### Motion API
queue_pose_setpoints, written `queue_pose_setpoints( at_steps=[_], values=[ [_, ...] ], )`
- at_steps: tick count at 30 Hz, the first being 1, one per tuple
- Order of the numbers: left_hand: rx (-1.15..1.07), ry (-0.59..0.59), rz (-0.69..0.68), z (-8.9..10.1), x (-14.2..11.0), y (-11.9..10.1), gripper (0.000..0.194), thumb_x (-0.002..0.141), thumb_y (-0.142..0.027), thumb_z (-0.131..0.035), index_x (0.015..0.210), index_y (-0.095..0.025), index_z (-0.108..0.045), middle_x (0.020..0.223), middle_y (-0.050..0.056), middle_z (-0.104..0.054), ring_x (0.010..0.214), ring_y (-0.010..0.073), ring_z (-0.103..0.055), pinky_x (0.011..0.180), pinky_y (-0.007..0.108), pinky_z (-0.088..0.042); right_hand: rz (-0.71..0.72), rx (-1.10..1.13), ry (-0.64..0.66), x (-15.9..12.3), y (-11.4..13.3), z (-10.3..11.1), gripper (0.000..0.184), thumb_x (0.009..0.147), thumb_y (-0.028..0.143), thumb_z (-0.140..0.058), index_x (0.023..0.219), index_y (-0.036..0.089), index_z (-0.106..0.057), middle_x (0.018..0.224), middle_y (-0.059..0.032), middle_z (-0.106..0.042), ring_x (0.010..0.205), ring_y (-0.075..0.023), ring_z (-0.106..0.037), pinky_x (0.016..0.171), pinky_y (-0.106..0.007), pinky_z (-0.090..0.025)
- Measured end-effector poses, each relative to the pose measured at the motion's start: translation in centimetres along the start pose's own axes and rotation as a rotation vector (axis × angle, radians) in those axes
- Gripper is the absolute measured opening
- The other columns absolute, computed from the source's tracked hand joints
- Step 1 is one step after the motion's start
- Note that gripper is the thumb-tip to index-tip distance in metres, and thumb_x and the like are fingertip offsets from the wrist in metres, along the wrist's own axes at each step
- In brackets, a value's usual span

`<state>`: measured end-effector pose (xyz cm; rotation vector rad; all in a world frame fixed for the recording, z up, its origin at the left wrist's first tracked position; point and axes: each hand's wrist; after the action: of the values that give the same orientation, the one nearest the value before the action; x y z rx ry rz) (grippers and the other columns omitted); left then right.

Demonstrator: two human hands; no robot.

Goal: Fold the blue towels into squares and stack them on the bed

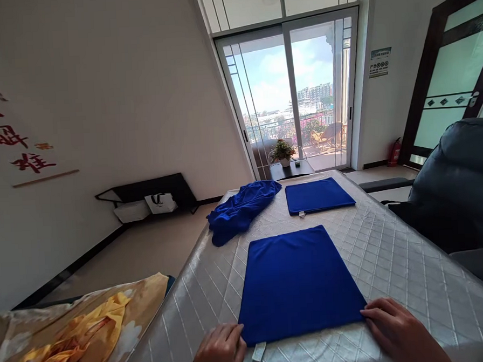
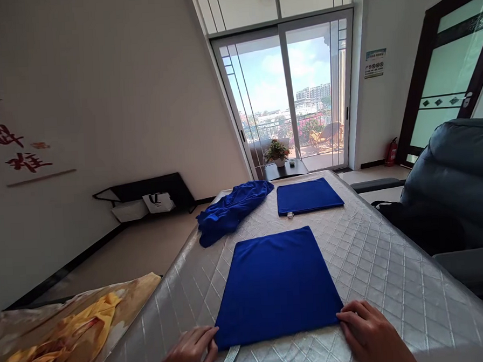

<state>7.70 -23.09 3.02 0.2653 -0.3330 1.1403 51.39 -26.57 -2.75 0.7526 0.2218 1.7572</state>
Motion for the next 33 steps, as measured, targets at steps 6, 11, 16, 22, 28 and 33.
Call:
queue_pose_setpoints(
  at_steps=[6,11,16,22,28,33],
  values=[
    [-0.267,0.051,-0.215,-1.7,7.4,-13.7,0.037,0.095,-0.016,-0.046,0.123,-0.024,-0.068,0.115,0.004,-0.076,0.105,0.0206,-0.07,0.094,0.035,-0.058,0.022,-0.044,-0.015,-0.1,0.5,0.1,0.024,0.098,0.038,-0.053,0.107,0.032,-0.075,0.105,-0.0036,-0.073,0.098,-0.0193,-0.07,0.088,-0.03,-0.06],
    [-0.363,0.083,-0.418,-6.0,8.9,-22.8,0.049,0.099,-0.038,-0.048,0.144,-0.019,-0.054,0.145,0.011,-0.059,0.133,0.0267,-0.056,0.11,0.042,-0.05,0.08,-0.075,-0.038,-0.1,0.1,0.2,0.021,0.096,0.033,-0.055,0.104,0.032,-0.075,0.101,-0.0026,-0.074,0.095,-0.0192,-0.071,0.086,-0.03,-0.06],
    [-0.333,0.109,-0.355,-9.6,7.3,-22.1,0.063,0.098,-0.049,-0.047,0.153,-0.017,-0.042,0.154,0.01,-0.046,0.141,0.0284,-0.047,0.112,0.043,-0.047,0.06,-0.076,-0.047,-0.1,0.2,0.2,0.023,0.098,0.034,-0.054,0.107,0.033,-0.075,0.103,-0.0027,-0.075,0.096,-0.0189,-0.071,0.088,-0.031,-0.06],
    [-0.182,0.085,-0.155,-10.7,4.2,-14.3,0.066,0.101,-0.05,-0.042,0.158,-0.021,-0.026,0.159,0.009,-0.035,0.143,0.0276,-0.043,0.112,0.044,-0.047,0.022,-0.064,-0.023,0.0,0.6,0.3,0.026,0.1,0.038,-0.052,0.109,0.032,-0.075,0.104,-0.0035,-0.074,0.099,-0.0192,-0.07,0.089,-0.031,-0.06],
    [-0.081,0.177,0.159,-9.4,-1.1,-3.9,0.06,0.101,-0.045,-0.038,0.157,-0.022,-0.029,0.159,0.012,-0.037,0.145,0.0294,-0.04,0.111,0.054,-0.046,0.008,-0.038,-0.054,0.0,0.7,0.3,0.028,0.1,0.041,-0.05,0.106,0.033,-0.076,0.102,-0.004,-0.075,0.094,-0.0196,-0.072,0.081,-0.029,-0.062],
    [-0.085,0.203,0.237,-8.0,-3.8,-0.7,0.057,0.1,-0.042,-0.039,0.154,-0.023,-0.039,0.158,0.011,-0.041,0.142,0.0274,-0.045,0.11,0.051,-0.048,-0.005,-0.071,-0.044,-0.2,0.3,-0.2,0.027,0.099,0.042,-0.051,0.104,0.034,-0.077,0.102,-0.0028,-0.075,0.095,-0.0191,-0.071,0.083,-0.029,-0.061]
  ],
)
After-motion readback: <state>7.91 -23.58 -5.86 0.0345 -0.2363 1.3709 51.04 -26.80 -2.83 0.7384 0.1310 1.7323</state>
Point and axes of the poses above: each hand's wrist, its own x-axis towards the middle knuckle, its own z-axis out of the back of the hand, y = z × x
